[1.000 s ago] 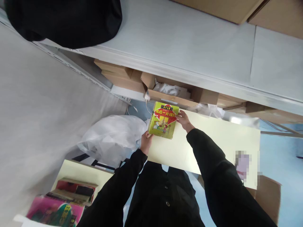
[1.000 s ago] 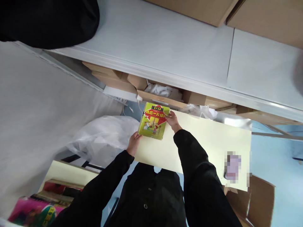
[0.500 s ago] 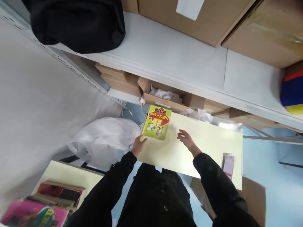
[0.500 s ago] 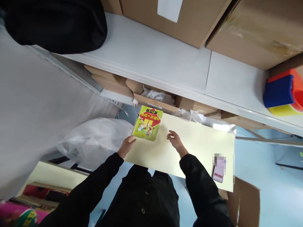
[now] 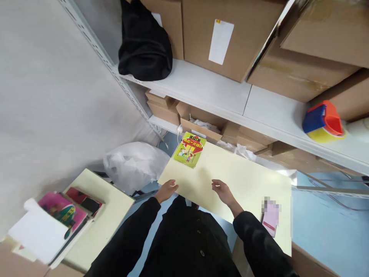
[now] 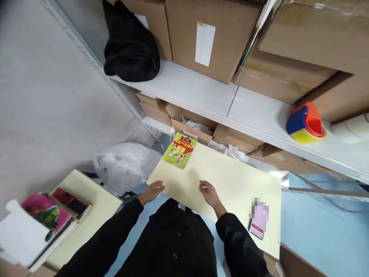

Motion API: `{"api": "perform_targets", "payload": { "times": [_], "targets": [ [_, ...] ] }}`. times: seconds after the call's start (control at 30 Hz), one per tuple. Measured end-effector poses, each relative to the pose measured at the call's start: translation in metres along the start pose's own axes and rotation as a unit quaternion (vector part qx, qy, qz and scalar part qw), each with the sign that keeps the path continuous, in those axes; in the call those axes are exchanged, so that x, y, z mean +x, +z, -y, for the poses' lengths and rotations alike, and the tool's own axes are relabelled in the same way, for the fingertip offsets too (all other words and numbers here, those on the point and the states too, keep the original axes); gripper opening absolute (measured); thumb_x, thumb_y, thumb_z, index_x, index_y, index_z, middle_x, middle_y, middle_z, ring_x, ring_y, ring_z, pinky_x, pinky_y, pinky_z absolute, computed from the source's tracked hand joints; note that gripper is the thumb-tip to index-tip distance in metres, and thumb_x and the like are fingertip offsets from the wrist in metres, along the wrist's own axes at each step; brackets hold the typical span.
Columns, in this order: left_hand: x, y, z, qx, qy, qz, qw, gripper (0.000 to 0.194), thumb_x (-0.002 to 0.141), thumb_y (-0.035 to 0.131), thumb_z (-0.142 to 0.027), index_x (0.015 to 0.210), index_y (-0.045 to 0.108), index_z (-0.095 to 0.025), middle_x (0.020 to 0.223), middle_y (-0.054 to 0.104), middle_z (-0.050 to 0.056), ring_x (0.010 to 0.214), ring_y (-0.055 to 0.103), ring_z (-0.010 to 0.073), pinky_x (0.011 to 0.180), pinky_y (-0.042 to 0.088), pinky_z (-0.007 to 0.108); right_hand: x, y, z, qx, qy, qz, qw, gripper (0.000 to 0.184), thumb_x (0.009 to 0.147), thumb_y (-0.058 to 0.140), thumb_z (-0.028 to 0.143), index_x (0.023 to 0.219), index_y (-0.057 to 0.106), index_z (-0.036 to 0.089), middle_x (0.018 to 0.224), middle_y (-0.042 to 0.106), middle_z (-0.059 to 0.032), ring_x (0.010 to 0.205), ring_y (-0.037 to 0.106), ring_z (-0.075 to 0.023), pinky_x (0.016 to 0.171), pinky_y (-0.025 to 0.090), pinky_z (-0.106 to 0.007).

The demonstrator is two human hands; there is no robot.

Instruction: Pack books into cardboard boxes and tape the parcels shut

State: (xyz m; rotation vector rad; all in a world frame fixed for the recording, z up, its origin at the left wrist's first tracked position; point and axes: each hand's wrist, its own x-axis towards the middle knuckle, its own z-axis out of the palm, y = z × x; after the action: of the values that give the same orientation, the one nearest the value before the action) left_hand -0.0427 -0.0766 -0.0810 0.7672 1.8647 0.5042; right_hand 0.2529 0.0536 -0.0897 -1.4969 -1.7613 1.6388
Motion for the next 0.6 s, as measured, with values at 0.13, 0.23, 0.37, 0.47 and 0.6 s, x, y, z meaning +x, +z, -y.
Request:
{"api": "perform_targets", "payload": {
  "times": [0.13,0.23,0.37,0.47,0.6],
  "targets": [
    [-0.041,0.012,0.007,0.038,0.004,-0.017,0.999,0.055,0.078,0.054,-0.041,0.127,0.052,-0.016,0.129,0.059,0.014,0.111,0.061,0.0263,0.093,0.046,0.034,-0.016,-0.003,0.001,0.009,-0.054,-0.018,0.998,0.033,0.080,0.055,0.043,0.101,0.064,0.018,0.087,0.069,-0.0078,0.073,0.068,-0.0189,0.070,0.056,-0.035],
    [-0.064,0.022,0.017,0.061,-0.004,-0.032,0.998,0.061,0.077,0.054,-0.040,0.131,0.049,-0.014,0.132,0.057,0.016,0.117,0.057,0.0288,0.096,0.045,0.037,-0.024,-0.004,-0.001,0.001,-0.073,-0.010,0.997,0.032,0.080,0.053,0.042,0.101,0.062,0.018,0.080,0.069,-0.0058,0.070,0.067,-0.0187,0.069,0.056,-0.035],
    [-0.082,0.036,0.033,0.083,-0.013,-0.028,0.996,0.062,0.077,0.053,-0.039,0.132,0.047,-0.010,0.136,0.053,0.018,0.125,0.051,0.0291,0.101,0.041,0.037,-0.033,-0.003,-0.005,-0.033,-0.088,0.030,0.995,0.029,0.079,0.052,0.038,0.099,0.062,0.019,0.074,0.068,-0.0033,0.066,0.066,-0.0177,0.067,0.055,-0.034],
    [-0.091,0.040,0.038,0.086,-0.024,-0.008,0.996,0.064,0.077,0.053,-0.041,0.133,0.047,-0.010,0.137,0.052,0.018,0.125,0.051,0.0290,0.102,0.041,0.037,-0.039,-0.001,-0.005,-0.045,-0.098,0.050,0.993,0.029,0.080,0.050,0.039,0.099,0.062,0.019,0.071,0.067,-0.0025,0.065,0.066,-0.0177,0.066,0.054,-0.033],
    [-0.095,0.038,0.037,0.063,-0.008,-0.023,0.998,0.063,0.073,0.055,-0.045,0.128,0.052,-0.015,0.135,0.054,0.016,0.125,0.052,0.0307,0.101,0.041,0.038,-0.043,-0.006,0.005,-0.072,-0.099,0.058,0.991,0.032,0.081,0.051,0.044,0.097,0.064,0.020,0.061,0.064,-0.0010,0.060,0.065,-0.0197,0.062,0.052,-0.033]
  ]
}}
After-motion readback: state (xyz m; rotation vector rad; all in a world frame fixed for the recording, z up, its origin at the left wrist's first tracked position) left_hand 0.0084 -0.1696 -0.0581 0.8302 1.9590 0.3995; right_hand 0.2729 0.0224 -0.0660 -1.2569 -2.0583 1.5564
